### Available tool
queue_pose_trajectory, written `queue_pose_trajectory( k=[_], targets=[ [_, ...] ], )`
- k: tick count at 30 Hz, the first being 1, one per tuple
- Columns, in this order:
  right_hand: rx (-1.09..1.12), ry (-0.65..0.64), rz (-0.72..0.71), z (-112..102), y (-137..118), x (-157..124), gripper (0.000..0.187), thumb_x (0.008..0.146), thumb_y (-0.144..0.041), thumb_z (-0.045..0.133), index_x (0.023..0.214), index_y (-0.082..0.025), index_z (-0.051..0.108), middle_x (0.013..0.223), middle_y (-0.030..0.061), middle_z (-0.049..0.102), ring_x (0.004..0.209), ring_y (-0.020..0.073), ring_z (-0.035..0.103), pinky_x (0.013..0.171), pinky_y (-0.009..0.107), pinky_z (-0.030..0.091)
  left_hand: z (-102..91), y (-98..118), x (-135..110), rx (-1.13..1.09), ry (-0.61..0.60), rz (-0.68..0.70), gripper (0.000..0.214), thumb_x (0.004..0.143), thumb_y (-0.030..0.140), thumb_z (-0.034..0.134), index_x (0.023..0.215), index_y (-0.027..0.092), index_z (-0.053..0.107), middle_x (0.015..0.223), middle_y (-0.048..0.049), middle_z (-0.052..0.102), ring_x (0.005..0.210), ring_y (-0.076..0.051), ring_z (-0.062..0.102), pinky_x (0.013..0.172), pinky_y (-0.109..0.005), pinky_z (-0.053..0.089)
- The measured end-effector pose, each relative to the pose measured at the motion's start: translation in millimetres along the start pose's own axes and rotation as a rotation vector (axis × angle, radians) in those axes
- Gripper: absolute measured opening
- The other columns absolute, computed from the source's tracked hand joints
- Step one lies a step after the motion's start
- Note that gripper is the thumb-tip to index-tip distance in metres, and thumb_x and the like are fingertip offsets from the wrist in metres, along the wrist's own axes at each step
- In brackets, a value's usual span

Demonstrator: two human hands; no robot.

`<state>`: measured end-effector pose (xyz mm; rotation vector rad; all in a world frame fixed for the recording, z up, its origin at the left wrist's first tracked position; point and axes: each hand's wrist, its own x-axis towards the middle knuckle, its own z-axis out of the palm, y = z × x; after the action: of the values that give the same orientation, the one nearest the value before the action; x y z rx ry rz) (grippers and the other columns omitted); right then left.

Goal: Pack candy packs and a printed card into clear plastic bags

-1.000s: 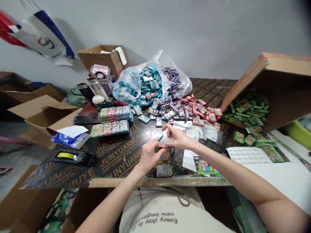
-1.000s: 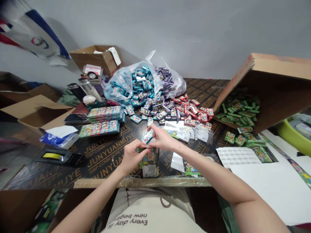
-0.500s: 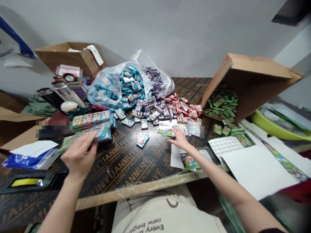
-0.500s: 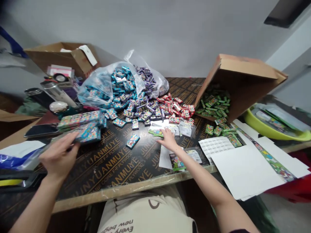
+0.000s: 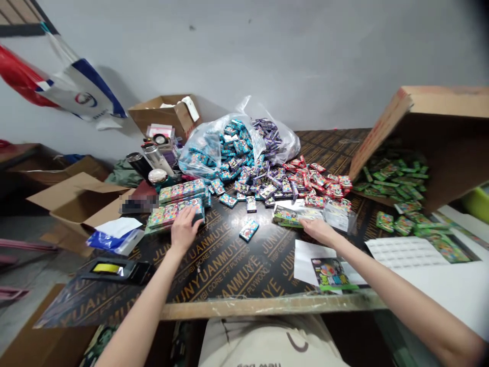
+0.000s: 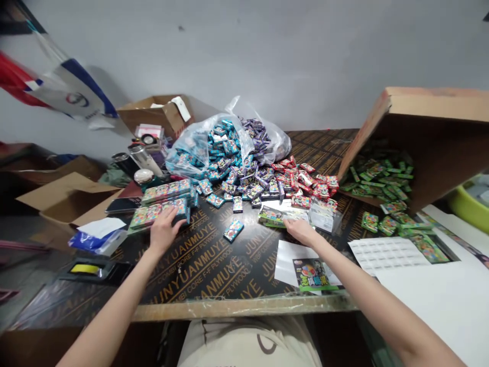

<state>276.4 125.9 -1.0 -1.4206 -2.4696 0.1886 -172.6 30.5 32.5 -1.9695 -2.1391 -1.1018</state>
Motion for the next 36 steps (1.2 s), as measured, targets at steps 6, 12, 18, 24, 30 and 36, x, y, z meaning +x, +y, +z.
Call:
queue_pose_trajectory(
  k=[6,12,18,24,30,36],
  targets=[
    [0.125,0.170,-0.130,-18,-111,-26,0.038,0.086,-0.017,0.031,0.121,-0.014,0.045,0.082,0.0104,0.067,0.062,0.0177,0.062,0.060,0.028,0.047,40.6,133,-54,-1.007,-0.154,-0.372,0.086,0.058,0.034,0.074,0.133,0.026,0.030,0.134,-0.0104,0.041,0.120,-0.025,0.042,0.099,-0.037,0.033],
    [0.566,0.158,-0.308,-34,-198,-52,0.034,0.086,-0.023,0.041,0.119,-0.019,0.046,0.111,0.0092,0.058,0.101,0.0202,0.055,0.086,0.033,0.044,53.4,186,-82,-1.619,-0.348,-0.856,0.051,0.071,0.048,0.055,0.109,0.014,0.058,0.104,-0.0116,0.063,0.102,-0.026,0.055,0.091,-0.036,0.039],
    [0.702,0.314,-0.068,-59,-156,-29,0.038,0.076,-0.032,0.059,0.111,-0.020,0.048,0.101,0.0065,0.055,0.094,0.0195,0.052,0.084,0.034,0.040,30.1,178,-96,-1.609,-0.704,-0.698,0.044,0.073,0.043,0.056,0.105,0.014,0.062,0.095,-0.0107,0.066,0.096,-0.026,0.057,0.086,-0.035,0.041],
    [0.578,0.027,-0.285,-66,-143,-23,0.027,0.069,-0.041,0.066,0.069,-0.017,0.056,0.072,0.0021,0.056,0.078,0.0172,0.049,0.079,0.032,0.036,23.9,178,-89,-1.466,-0.818,-0.540,0.053,0.068,0.045,0.061,0.112,0.016,0.058,0.099,-0.0080,0.065,0.088,-0.024,0.058,0.077,-0.032,0.043],
    [0.636,-0.195,-0.250,-65,-136,-23,0.067,0.061,-0.045,0.070,0.119,-0.020,0.047,0.100,0.0058,0.059,0.096,0.0219,0.048,0.086,0.035,0.035,13.0,176,-81,-1.304,-0.819,-0.494,0.040,0.075,0.038,0.056,0.106,0.013,0.062,0.094,-0.0070,0.067,0.084,-0.021,0.058,0.078,-0.028,0.040],
    [0.962,-0.216,-0.219,-57,-142,-19,0.040,0.063,-0.040,0.070,0.094,-0.016,0.060,0.084,0.0019,0.061,0.076,0.0155,0.055,0.070,0.026,0.043,11.7,176,-81,-1.322,-0.847,-0.475,0.045,0.068,0.034,0.062,0.108,0.015,0.061,0.100,-0.0058,0.065,0.091,-0.022,0.056,0.085,-0.029,0.037]
  ],
)
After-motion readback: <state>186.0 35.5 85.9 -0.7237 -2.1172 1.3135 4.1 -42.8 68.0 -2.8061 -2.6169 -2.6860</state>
